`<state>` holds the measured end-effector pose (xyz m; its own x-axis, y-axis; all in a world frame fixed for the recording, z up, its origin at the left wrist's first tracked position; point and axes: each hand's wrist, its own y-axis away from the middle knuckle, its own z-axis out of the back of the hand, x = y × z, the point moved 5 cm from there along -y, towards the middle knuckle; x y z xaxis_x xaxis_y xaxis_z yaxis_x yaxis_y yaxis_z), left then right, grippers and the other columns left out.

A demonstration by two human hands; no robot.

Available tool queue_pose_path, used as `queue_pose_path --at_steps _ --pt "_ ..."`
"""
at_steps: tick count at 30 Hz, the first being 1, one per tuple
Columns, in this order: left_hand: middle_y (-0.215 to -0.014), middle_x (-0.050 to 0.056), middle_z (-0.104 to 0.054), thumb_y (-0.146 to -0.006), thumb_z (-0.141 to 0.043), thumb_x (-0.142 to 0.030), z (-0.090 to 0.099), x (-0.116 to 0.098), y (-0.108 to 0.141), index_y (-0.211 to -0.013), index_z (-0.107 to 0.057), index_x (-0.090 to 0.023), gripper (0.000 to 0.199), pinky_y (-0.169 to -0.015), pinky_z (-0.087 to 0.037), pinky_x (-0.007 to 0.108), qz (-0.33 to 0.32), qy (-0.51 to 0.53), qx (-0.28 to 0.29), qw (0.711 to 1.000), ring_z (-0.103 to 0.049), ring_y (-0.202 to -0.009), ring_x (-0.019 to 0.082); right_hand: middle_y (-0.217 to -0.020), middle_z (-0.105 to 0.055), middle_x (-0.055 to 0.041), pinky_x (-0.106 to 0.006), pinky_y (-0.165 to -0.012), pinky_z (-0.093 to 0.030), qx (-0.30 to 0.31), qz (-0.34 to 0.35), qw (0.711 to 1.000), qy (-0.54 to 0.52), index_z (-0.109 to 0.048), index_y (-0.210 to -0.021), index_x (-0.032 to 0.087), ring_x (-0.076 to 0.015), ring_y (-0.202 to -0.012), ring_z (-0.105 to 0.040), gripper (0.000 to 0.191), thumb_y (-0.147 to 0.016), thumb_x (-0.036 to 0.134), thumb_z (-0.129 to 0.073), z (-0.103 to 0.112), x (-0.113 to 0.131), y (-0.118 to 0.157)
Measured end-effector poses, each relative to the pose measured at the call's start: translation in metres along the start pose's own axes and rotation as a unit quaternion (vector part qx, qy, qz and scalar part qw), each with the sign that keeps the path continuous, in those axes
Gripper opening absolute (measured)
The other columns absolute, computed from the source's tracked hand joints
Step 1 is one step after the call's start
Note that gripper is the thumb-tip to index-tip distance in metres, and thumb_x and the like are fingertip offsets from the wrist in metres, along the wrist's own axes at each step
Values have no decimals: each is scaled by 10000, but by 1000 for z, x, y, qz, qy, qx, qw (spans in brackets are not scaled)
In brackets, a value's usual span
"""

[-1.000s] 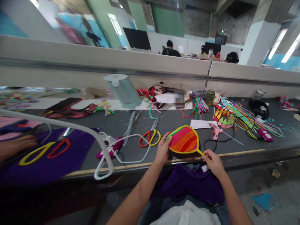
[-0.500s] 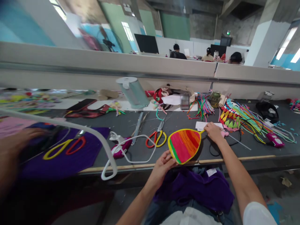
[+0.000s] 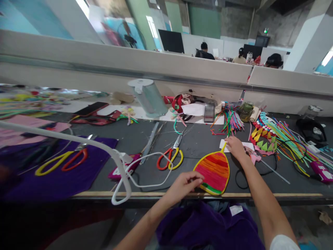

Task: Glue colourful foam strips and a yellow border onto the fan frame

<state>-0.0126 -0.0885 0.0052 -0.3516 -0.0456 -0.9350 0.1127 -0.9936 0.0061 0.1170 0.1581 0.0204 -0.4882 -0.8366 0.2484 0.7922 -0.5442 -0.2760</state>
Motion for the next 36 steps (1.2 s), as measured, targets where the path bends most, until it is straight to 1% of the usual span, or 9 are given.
queue_pose_path --at_steps 2,4,8,11,16,20,25,32,36 --pt "-908 51 -700 -892 -577 -286 8 -13 -31 -905 -721 -214 162 -814 -491 310 -55 -68 -41 995 -628 -893 204 -1049 -714 -96 -331 -894 -467 -26 -26 999 -18 -697 -1038 182 -215 -1018 -624 208 -985 189 -496 8 0 15" --pt "-939 57 -677 -898 -551 -224 9 -23 -64 -929 -724 -219 175 -866 -465 331 -99 -131 -52 985 -605 -930 215 -1005 -727 -76 -312 -863 -460 -38 -35 998 -39 -699 -967 198 -205 -963 -640 215 -990 217 -486 12 2 33" --pt "-939 59 -658 -869 -539 -114 -6 -28 -116 -906 -727 -216 217 -857 -449 319 -164 -237 -11 957 -586 -942 220 -921 -735 -56 -307 -797 -459 -43 -36 996 -68 -695 -902 212 -205 -886 -655 225 -985 221 -487 11 8 62" --pt "-919 50 -653 -859 -511 -45 -17 -24 -133 -925 -724 -225 286 -816 -446 300 -206 -294 35 933 -579 -903 209 -933 -724 -68 -325 -803 -460 -44 -32 995 -80 -693 -934 214 -221 -900 -643 230 -988 210 -470 5 14 73" --pt "-1039 63 -652 -907 -497 -56 -23 -14 -132 -1065 -694 -222 302 -806 -439 314 -238 -349 82 903 -571 -909 210 -886 -680 -76 -354 -783 -432 -41 -14 996 -83 -696 -987 206 -239 -865 -589 232 -996 207 -464 -4 25 76" --pt "-1066 65 -631 -949 -507 -106 -24 -10 -127 -1145 -653 -223 271 -794 -429 323 -264 -398 77 875 -570 -921 211 -880 -650 -76 -356 -752 -408 -47 4 996 -78 -682 -1024 201 -232 -844 -558 249 -1010 193 -433 -8 29 77" --pt "-1076 68 -622 -916 -520 -66 -25 -8 -126 -1184 -626 -208 321 -794 -439 341 -246 -439 103 858 -560 -943 224 -861 -622 -68 -357 -722 -394 -41 7 995 -87 -672 -1060 191 -220 -812 -517 275 -1010 151 -404 -9 35 78" --pt "-1096 75 -650 -933 -518 -79 -25 -8 -124 -1224 -613 -196 328 -782 -457 362 -251 -427 101 863 -571 -932 229 -837 -632 -67 -349 -685 -391 -73 13 993 -88 -672 -1040 170 -210 -768 -499 293 -1005 117 -387 -4 44 73" --pt "-1090 78 -665 -925 -469 -41 -14 -12 -122 -1201 -624 -183 347 -793 -466 346 -258 -374 65 889 -569 -913 214 -810 -625 -61 -340 -677 -387 -97 -7 991 -89 -677 -1004 172 -201 -754 -507 295 -1009 106 -389 0 44 71"
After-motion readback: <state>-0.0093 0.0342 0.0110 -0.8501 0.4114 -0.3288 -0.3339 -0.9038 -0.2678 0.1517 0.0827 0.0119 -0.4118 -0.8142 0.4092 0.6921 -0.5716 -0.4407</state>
